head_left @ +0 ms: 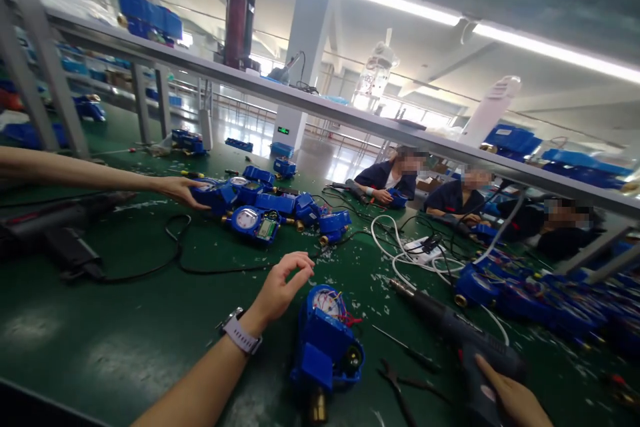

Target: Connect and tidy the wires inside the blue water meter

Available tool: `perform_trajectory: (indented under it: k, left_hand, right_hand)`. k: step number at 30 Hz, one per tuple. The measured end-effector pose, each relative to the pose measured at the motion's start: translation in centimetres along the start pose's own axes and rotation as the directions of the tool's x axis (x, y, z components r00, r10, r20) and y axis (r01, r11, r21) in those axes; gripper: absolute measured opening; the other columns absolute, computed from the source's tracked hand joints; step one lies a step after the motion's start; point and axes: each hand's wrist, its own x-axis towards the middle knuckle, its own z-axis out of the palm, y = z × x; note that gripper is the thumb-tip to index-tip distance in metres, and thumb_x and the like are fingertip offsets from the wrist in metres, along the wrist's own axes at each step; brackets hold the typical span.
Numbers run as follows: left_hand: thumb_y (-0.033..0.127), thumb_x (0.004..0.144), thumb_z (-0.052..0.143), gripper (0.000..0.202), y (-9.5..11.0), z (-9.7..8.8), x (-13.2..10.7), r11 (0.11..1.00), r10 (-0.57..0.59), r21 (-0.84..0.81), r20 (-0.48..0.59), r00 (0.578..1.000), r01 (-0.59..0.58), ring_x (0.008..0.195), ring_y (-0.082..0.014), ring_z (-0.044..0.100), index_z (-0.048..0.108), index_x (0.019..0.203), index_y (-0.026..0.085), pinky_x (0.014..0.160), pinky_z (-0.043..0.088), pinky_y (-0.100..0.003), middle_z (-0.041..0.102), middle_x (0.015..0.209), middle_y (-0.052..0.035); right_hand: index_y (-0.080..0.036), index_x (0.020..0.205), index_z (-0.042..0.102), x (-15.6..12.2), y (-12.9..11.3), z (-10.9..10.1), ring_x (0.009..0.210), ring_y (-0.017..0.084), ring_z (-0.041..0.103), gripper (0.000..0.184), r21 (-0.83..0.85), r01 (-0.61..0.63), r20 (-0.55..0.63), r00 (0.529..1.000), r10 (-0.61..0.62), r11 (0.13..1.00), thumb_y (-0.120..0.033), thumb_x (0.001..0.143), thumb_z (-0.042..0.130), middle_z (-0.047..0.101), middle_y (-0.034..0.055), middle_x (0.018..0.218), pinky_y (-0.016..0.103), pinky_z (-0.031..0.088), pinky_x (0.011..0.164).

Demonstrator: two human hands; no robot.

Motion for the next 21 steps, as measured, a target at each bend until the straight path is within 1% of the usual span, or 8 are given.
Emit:
perform_trajectory:
  k: [4,7,8,10,12,14,17,21]
  left_hand:
    - [0.037,0.083,0.060,0.022,0.8,0.0,-0.1,0.999,-0.028,0.021,0.165,0.986,0.025,0.126,-0.0325,0.049,0.075,0.074,0.024,0.108,0.036,-0.049,0.071,0.106,-0.0101]
    - [0.037,0.082,0.060,0.020,1.1,0.2,-0.2,0.997,-0.077,0.011,0.284,0.956,0.077,0.135,-0.0329,0.039,0.076,0.080,0.025,0.112,0.030,-0.052,0.068,0.115,-0.0096]
    - [0.037,0.082,0.061,0.019,1.1,0.3,-0.2,0.996,-0.090,0.005,0.299,0.950,0.093,0.137,-0.0328,0.037,0.076,0.080,0.025,0.113,0.028,-0.052,0.068,0.116,-0.0092]
    - [0.037,0.080,0.063,0.016,1.3,0.6,-0.2,0.992,-0.115,-0.003,0.316,0.942,0.123,0.138,-0.0330,0.035,0.075,0.080,0.026,0.114,0.026,-0.053,0.067,0.116,-0.0084]
    - [0.036,0.079,0.065,0.014,1.4,0.9,-0.2,0.989,-0.141,-0.004,0.333,0.933,0.151,0.139,-0.0339,0.034,0.075,0.079,0.026,0.114,0.024,-0.055,0.067,0.117,-0.0079]
    - [0.035,0.077,0.067,0.012,1.6,1.1,-0.2,0.985,-0.162,-0.002,0.349,0.923,0.174,0.139,-0.0348,0.033,0.074,0.078,0.026,0.114,0.023,-0.056,0.067,0.118,-0.0075]
    - [0.032,0.076,0.068,0.009,1.8,1.5,-0.4,0.982,-0.172,-0.013,0.343,0.923,0.188,0.138,-0.0342,0.035,0.072,0.074,0.024,0.114,0.022,-0.055,0.069,0.115,-0.0076]
    - [0.028,0.075,0.067,0.010,2.1,2.0,-0.8,0.982,-0.177,-0.017,0.298,0.938,0.191,0.136,-0.0326,0.037,0.066,0.071,0.019,0.113,0.024,-0.051,0.069,0.111,-0.0088]
  right_hand:
    - [-0.022,0.052,0.066,0.7,-4.7,-0.2,0.040,0.027,0.054,0.026,-0.355,0.055,-0.024,0.997,-0.068,0.933,-0.034,0.042,0.088,0.061,0.0148,0.055,0.033,0.039,0.028]
    - [-0.029,0.090,0.075,-2.4,-7.2,3.3,0.070,0.028,0.065,0.044,-0.391,0.243,0.054,0.969,-0.241,0.888,-0.053,0.053,0.079,0.070,0.0096,0.089,0.034,0.053,0.051]
    - [-0.032,0.104,0.072,-4.1,-7.8,5.1,0.085,0.027,0.066,0.054,-0.342,0.351,0.146,0.936,-0.319,0.872,-0.059,0.058,0.075,0.069,0.0059,0.103,0.034,0.056,0.070]
    - [-0.022,0.113,0.068,-7.9,-8.8,9.1,0.104,0.030,0.062,0.059,-0.127,0.635,0.372,0.743,-0.557,0.762,-0.060,0.068,0.068,0.067,0.0099,0.113,0.041,0.049,0.094]
    - [-0.020,0.116,0.065,-11.3,-9.4,12.8,0.113,0.030,0.057,0.051,0.015,0.759,0.505,0.556,-0.660,0.651,-0.054,0.079,0.063,0.065,0.0105,0.118,0.042,0.043,0.101]
    - [-0.021,0.122,0.061,-13.6,-9.7,15.8,0.116,0.027,0.055,0.046,0.102,0.778,0.600,0.449,-0.662,0.620,-0.048,0.085,0.060,0.063,0.0092,0.120,0.041,0.041,0.102]
    - [-0.022,0.121,0.058,-15.0,-9.7,18.6,0.109,0.025,0.058,0.043,0.212,0.709,0.684,0.384,-0.620,0.673,-0.047,0.087,0.059,0.065,0.0074,0.112,0.037,0.043,0.097]
    - [-0.018,0.092,0.063,-15.3,-9.6,20.6,0.084,0.021,0.059,0.030,0.251,0.619,0.735,0.379,-0.563,0.744,-0.047,0.087,0.057,0.065,0.0051,0.088,0.031,0.045,0.078]
